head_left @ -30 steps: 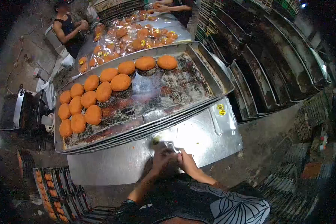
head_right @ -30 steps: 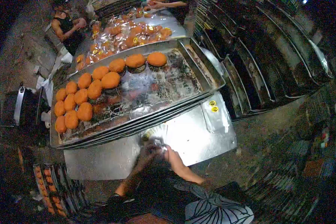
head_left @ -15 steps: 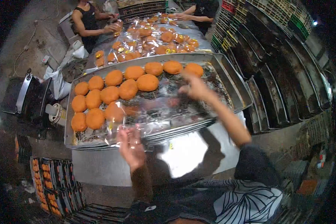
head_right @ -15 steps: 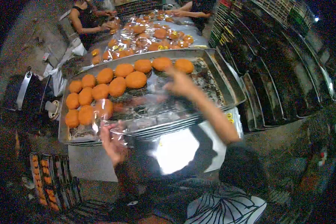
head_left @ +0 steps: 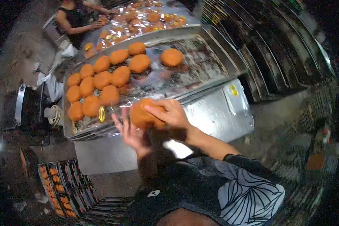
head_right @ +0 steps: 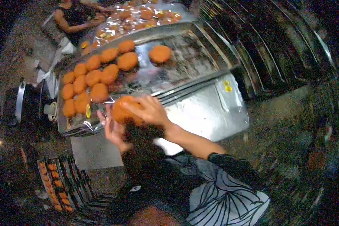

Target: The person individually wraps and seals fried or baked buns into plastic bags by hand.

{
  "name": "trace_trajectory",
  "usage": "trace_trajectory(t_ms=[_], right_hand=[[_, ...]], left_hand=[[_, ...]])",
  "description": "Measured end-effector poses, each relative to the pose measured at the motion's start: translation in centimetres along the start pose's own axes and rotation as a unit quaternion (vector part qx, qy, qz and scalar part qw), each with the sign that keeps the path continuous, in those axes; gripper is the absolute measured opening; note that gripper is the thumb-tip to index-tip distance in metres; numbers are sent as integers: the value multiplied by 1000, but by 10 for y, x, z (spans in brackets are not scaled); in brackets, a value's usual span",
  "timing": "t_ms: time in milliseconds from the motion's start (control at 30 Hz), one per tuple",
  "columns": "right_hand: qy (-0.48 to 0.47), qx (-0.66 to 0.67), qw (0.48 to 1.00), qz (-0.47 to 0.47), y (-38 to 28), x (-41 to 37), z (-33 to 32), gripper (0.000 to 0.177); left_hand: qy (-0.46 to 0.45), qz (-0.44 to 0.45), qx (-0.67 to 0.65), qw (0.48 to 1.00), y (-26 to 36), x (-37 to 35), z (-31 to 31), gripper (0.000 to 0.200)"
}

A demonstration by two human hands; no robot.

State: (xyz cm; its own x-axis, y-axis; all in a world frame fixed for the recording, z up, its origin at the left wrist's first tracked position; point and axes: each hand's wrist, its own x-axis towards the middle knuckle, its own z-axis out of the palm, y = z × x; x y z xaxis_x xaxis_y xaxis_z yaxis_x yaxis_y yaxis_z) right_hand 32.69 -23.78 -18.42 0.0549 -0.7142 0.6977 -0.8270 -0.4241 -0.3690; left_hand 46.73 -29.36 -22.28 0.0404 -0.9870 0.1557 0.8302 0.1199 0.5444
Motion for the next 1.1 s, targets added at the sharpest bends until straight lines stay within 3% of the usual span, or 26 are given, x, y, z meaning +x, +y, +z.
trace_trajectory(t_ms=[100, 133, 167, 200, 233, 300, 367, 400, 433, 467, 500, 533, 567, 600, 633, 700, 733, 767, 800, 833, 867, 900, 933, 1000, 1033, 1100], right_hand=[[-12, 62, 995, 80, -17, -29, -1, 43], [56, 54, 994, 77, -29, -37, -1, 42], [55, 57, 994, 75, -30, -37, 1, 42], [97, 38, 989, 103, -36, -24, -3, 45], [134, 19, 982, 134, -39, -18, -5, 48], [128, 42, 986, 102, -28, -31, 5, 57], [288, 187, 922, 179, -27, -49, 10, 62], [176, 172, 929, 274, -21, -52, -1, 64], [77, 85, 974, 197, 8, -50, -5, 55], [22, 315, 881, 351, 11, -36, -16, 36], [101, 181, 947, 245, 40, -26, -16, 17], [140, 171, 951, 218, 63, 2, -24, 18], [130, 111, 954, 246, 62, 39, -43, 20], [102, 88, 956, 262, 72, 71, -40, 19], [103, 89, 959, 249, 76, 86, -32, 19], [170, 135, 976, -15, 86, 100, -12, 34], [79, 168, 982, 38, 76, 76, -15, 42], [-12, 195, 977, 89, 58, 33, -24, 52], [-116, 233, 955, 141, 58, -14, -22, 45], [-208, 306, 898, 236, 60, -75, -17, 39], [-304, 362, 850, 230, 54, -118, -25, 33], [-331, 365, 805, 331, 53, -157, -13, 29], [-319, 307, 832, 335, 54, -177, -7, 24], [-317, 249, 852, 336, 64, -184, -15, 19], [-343, 232, 854, 317, 65, -177, -27, 19], [-364, 215, 858, 291, 65, -175, -32, 20]], left_hand=[[52, -59, 117, 990, -13, -30, 27, 66], [7, -107, 49, 993, -16, -41, 30, 67], [-38, -151, -20, 988, -17, -48, 31, 68], [-35, -149, -17, 988, -17, -49, 29, 68], [7, -206, -21, 978, -19, -51, 27, 61], [88, -315, -33, 944, -23, -52, 25, 54], [112, -327, -9, 938, -12, -51, 39, 46], [-23, -302, 119, 945, -26, -56, 15, 44], [-154, -272, 246, 918, -31, -65, 0, 42], [-81, -306, 308, 897, -35, -83, 5, 37], [-300, -247, 406, 827, -57, -81, -42, 31], [-270, -389, 384, 792, -79, -88, -67, 19], [-467, -56, 381, 796, -94, -97, -72, 19], [-476, -103, 434, 758, -103, -103, -86, 23], [-479, -32, 572, 665, -116, -114, -97, 22], [-523, 12, 481, 704, -166, -124, -188, 26], [-497, -187, 338, 777, -160, -124, -200, 27], [-443, -374, 173, 797, -159, -113, -209, 29], [-508, -301, 421, 689, -121, -98, -146, 22], [-488, -141, 414, 755, -134, -98, -167, 17], [-443, -240, 487, 714, -123, -90, -149, 17], [-387, -336, 548, 661, -105, -87, -117, 19], [-383, -331, 544, 669, -102, -89, -93, 19], [-300, -449, 459, 706, -102, -98, -62, 21], [-293, -450, 456, 710, -105, -104, -60, 21], [-244, -409, 363, 801, -105, -108, -61, 24]])
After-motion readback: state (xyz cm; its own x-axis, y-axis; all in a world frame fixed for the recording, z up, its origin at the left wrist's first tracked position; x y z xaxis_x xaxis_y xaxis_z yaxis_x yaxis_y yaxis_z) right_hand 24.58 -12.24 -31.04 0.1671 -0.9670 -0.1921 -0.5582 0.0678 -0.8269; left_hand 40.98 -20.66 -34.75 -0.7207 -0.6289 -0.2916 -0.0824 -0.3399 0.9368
